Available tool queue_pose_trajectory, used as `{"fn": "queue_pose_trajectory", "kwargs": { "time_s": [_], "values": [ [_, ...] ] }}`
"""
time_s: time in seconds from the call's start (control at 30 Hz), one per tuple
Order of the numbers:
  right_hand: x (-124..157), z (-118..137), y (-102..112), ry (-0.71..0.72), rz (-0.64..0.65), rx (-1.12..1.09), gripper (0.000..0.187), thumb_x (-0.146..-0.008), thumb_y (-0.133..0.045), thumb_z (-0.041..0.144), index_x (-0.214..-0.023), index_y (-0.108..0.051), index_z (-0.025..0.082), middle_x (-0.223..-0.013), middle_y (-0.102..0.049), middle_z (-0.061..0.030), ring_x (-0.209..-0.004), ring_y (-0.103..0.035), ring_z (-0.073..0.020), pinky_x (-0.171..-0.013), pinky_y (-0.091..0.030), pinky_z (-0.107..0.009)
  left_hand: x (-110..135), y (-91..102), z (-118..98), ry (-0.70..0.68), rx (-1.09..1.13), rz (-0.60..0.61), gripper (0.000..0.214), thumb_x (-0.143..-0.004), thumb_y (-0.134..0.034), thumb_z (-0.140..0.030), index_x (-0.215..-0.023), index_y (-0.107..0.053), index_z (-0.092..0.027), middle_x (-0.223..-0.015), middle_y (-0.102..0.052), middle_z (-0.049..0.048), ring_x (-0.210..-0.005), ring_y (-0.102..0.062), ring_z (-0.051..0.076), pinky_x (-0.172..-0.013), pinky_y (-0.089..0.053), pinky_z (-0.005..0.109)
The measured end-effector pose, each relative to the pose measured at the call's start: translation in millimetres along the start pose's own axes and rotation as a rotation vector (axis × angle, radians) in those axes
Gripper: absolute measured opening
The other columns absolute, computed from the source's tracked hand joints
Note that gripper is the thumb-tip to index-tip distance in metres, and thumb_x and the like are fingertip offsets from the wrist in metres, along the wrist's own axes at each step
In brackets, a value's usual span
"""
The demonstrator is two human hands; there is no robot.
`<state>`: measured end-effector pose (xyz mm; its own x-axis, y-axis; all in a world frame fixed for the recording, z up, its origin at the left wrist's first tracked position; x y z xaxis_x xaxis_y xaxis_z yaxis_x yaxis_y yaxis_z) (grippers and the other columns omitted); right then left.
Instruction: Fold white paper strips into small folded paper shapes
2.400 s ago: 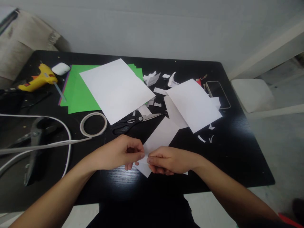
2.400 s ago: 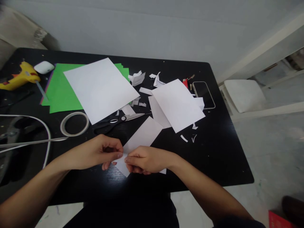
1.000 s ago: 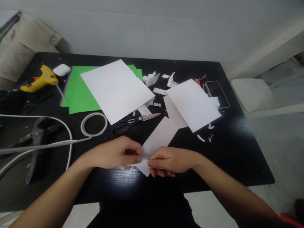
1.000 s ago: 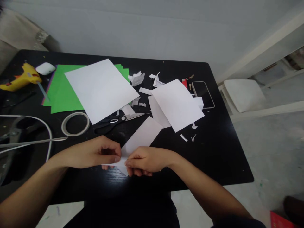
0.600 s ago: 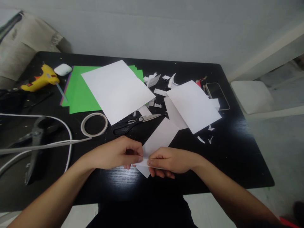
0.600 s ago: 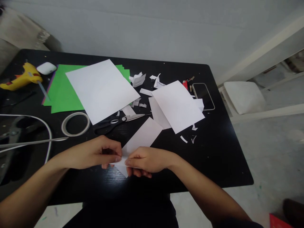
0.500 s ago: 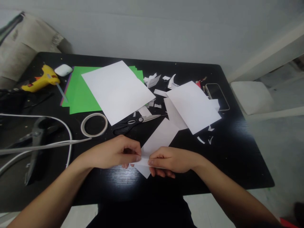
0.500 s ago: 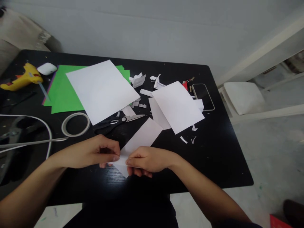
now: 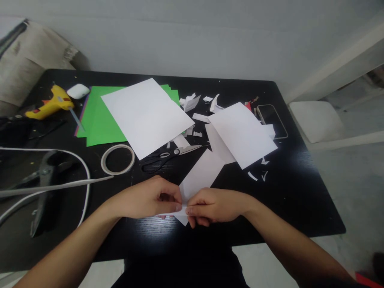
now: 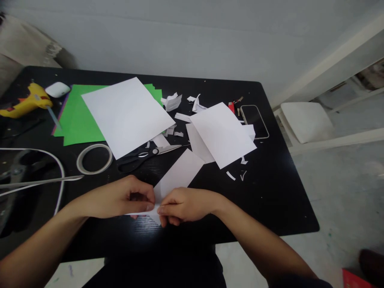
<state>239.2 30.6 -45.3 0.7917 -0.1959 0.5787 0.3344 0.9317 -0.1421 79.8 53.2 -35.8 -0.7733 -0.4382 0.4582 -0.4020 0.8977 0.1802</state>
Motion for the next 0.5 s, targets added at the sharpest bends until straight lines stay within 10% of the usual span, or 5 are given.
{"fn": "queue_pose_trajectory", "kwargs": {
  "time_s": [0.17, 0.5],
  "values": [
    [2, -3, 5, -0.02, -0.062, -0.118, 0.031, -0.104, -0.054, 0.032, -0.092, -0.074, 0.013, -0.063, -0.057, 0.0044, -0.05, -0.048, -0.0048, -0.046, -0.039, -0.015, 1, 1.2, 5, 0.029, 0.089, -0.007, 0.019, -0.095, -0.063, -0.031, -0.085, -0.07, -0.017, -0.066, -0.064, -0.0025, -0.06, -0.06, 0.012, -0.055, -0.043, 0.019],
    [14, 1, 41, 0.228, -0.638, -0.36, 0.029, -0.08, -0.086, 0.038, -0.083, -0.072, 0.012, -0.08, -0.077, -0.0074, -0.06, -0.07, -0.0139, -0.042, -0.05, -0.018, 13, 25.3, 5, 0.024, 0.122, -0.256, 0.019, -0.093, -0.066, -0.032, -0.081, -0.068, -0.017, -0.068, -0.062, -0.0024, -0.061, -0.053, 0.01, -0.054, -0.038, 0.019]
  ]
}}
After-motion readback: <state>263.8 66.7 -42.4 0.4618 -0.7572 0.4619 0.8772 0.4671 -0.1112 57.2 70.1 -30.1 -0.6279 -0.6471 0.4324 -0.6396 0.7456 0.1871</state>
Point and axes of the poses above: each hand's wrist, its own x-axis away from the middle knuckle, its own y-axis out of the back of the hand, z = x × y, the point moved 5 cm from there along -x, towards the middle knuckle
